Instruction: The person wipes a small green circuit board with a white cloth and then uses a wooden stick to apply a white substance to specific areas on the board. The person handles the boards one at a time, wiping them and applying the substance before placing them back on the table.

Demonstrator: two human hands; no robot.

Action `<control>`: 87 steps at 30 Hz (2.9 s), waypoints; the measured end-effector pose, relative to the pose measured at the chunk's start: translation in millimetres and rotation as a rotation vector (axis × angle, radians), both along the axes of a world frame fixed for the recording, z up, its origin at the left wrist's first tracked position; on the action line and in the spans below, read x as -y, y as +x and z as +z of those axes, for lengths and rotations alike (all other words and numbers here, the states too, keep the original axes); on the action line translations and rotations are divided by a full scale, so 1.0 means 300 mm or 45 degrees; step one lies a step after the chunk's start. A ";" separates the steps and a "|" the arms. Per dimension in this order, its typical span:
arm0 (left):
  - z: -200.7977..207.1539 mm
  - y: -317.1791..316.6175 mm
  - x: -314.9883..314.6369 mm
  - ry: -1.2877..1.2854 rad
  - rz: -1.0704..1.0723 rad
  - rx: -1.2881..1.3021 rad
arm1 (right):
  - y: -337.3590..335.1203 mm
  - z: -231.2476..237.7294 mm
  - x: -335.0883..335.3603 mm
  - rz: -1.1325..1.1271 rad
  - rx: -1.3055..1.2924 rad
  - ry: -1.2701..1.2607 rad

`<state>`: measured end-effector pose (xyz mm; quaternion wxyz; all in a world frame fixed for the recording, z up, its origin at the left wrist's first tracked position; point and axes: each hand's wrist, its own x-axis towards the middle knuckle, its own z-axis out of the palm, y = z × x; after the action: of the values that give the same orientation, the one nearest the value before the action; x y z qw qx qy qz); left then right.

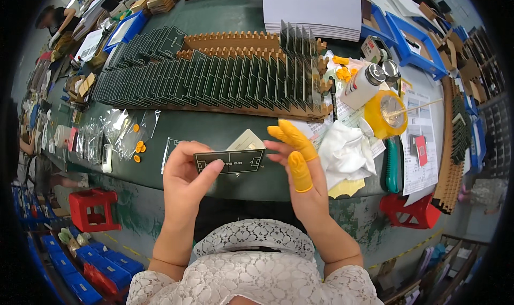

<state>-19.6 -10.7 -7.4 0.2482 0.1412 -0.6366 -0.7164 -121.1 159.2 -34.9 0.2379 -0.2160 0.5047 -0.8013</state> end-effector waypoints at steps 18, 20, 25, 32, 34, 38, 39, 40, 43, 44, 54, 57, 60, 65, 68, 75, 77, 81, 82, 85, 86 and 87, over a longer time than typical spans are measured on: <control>-0.050 0.039 -0.070 -0.940 0.165 -0.055 | 0.047 0.034 0.070 0.036 0.090 -0.088; -0.043 0.042 -0.066 -0.988 0.181 -0.034 | 0.051 0.038 0.077 0.018 -0.019 -0.017; -0.036 0.067 -0.015 -0.915 0.425 0.012 | 0.002 0.057 0.037 -0.192 -0.643 0.446; -0.071 0.122 0.095 -0.730 0.640 0.163 | -0.008 -0.033 0.047 -0.142 -1.498 1.143; -0.078 0.128 0.110 -0.729 0.653 0.148 | -0.008 -0.042 0.059 -0.073 -1.596 1.228; -0.088 0.137 0.130 -0.722 0.636 0.139 | -0.021 -0.026 0.083 0.028 -1.730 1.328; -0.091 0.141 0.136 -0.721 0.634 0.138 | -0.021 -0.017 0.090 0.058 -1.758 1.358; -0.093 0.144 0.142 -0.719 0.631 0.137 | -0.021 -0.013 0.095 0.084 -1.784 1.395; -0.102 0.148 0.154 -0.693 0.623 0.134 | -0.021 -0.010 0.107 0.153 -1.854 1.499; -0.105 0.150 0.157 -0.687 0.590 0.130 | -0.021 -0.014 0.109 0.170 -1.872 1.531; -0.106 0.162 0.176 -0.679 0.568 0.098 | -0.004 -0.007 0.148 0.233 -1.909 1.658; -0.111 0.166 0.178 -0.670 0.588 0.100 | -0.002 -0.013 0.151 0.209 -1.981 1.621; -0.112 0.167 0.174 -0.645 0.587 0.102 | -0.010 -0.028 0.145 0.166 -1.952 1.584; -0.113 0.166 0.165 -0.628 0.587 0.118 | -0.022 -0.020 0.132 0.161 -1.874 1.561; -0.105 0.163 0.163 -0.651 0.567 0.104 | -0.018 0.024 0.134 0.156 -1.712 1.511; -0.084 0.147 0.144 -0.857 0.515 0.014 | 0.008 0.062 0.119 0.161 -1.085 1.144; -0.077 0.143 0.141 -0.960 0.500 -0.020 | 0.015 0.056 0.114 0.148 -0.973 1.042; -0.072 0.129 0.127 -1.100 0.514 -0.042 | 0.018 0.050 0.080 0.077 -0.816 0.822; -0.072 0.126 0.123 -1.125 0.516 -0.052 | 0.017 0.047 0.071 0.059 -0.794 0.756; -0.072 0.113 0.110 -1.195 0.520 -0.064 | 0.037 0.070 0.065 -0.029 -0.858 0.610; -0.068 0.108 0.102 -1.213 0.517 -0.061 | 0.046 0.085 0.069 -0.041 -0.892 0.579; -0.064 0.102 0.094 -1.226 0.508 -0.061 | 0.057 0.103 0.072 -0.060 -0.927 0.552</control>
<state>10.9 -39.0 -26.7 0.4314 0.1131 -0.8488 -0.2841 -104.1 137.5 -3.9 0.0659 -0.4182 0.7175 -0.5531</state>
